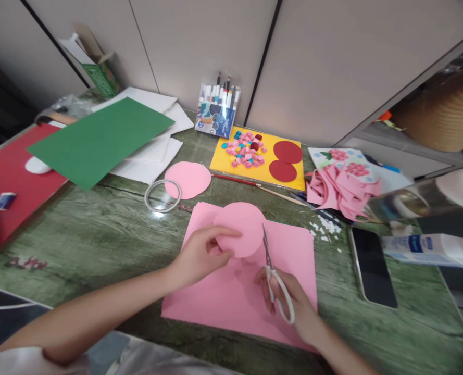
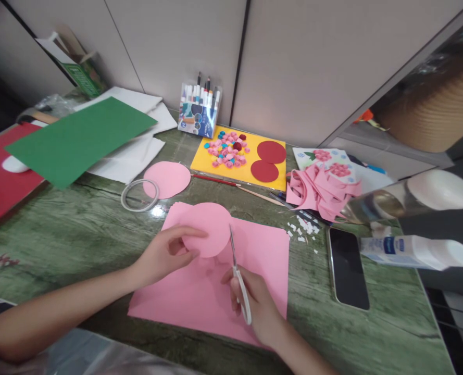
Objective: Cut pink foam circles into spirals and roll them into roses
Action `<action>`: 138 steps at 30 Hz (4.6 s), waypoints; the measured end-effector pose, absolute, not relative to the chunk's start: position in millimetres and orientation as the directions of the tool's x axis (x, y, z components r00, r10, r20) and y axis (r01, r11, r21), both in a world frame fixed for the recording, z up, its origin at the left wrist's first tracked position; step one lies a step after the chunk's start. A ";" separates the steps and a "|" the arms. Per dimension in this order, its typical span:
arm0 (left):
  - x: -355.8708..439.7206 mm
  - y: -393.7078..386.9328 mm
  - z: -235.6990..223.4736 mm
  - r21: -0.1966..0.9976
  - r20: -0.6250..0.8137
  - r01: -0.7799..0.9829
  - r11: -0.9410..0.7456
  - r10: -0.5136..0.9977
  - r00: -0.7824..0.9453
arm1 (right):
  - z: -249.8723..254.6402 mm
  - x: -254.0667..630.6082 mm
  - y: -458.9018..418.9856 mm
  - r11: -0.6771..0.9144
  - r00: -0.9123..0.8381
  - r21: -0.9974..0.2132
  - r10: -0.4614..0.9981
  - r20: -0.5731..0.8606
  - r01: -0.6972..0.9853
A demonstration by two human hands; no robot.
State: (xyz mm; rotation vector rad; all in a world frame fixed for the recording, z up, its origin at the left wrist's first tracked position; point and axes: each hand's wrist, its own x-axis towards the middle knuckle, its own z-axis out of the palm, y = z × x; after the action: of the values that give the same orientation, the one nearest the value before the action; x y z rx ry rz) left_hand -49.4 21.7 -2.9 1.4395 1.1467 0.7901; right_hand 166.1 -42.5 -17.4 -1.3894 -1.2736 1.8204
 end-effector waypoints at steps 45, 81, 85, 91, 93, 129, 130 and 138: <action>-47.2 20.3 -5.0 0.974 -0.162 0.198 0.109 0.949 0.270 | -18.6 165.9 -43.6 -0.441 -0.329 -0.885 0.821 -0.466 0.151; -48.1 19.9 -6.6 0.983 -0.116 0.172 0.070 0.955 0.274 | -15.8 165.3 -43.7 -0.438 -0.328 -0.890 0.829 -0.454 0.125; -48.0 20.7 -5.2 0.981 -0.117 0.183 0.070 0.959 0.260 | -16.7 165.5 -43.5 -0.433 -0.330 -0.891 0.828 -0.454 0.139; -50.2 22.0 -6.6 0.984 -0.102 0.171 0.057 0.958 0.267 | -17.8 164.6 -43.3 -0.437 -0.328 -0.887 0.825 -0.461 0.146; -51.3 21.8 -7.5 0.984 -0.093 0.174 0.045 0.956 0.280 | -18.6 164.9 -44.1 -0.437 -0.326 -0.889 0.827 -0.458 0.138; -47.8 20.5 -8.8 0.983 -0.131 0.151 0.100 0.969 0.208 | -15.3 163.2 -42.5 -0.441 -0.323 -0.884 0.822 -0.468 0.157; -47.5 20.4 -9.5 0.983 -0.133 0.154 0.102 0.970 0.205 | -14.3 162.9 -42.3 -0.440 -0.322 -0.884 0.824 -0.467 0.157; -48.8 20.9 -6.8 0.987 -0.113 0.140 0.080 0.962 0.247 | -13.8 163.9 -43.6 -0.429 -0.332 -0.893 0.829 -0.450 0.137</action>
State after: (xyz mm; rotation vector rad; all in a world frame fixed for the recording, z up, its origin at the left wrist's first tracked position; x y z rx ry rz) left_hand -48.8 20.9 -6.8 1.3396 1.1523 0.8836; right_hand 163.9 -43.6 -13.8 -1.4006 -1.2676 1.8134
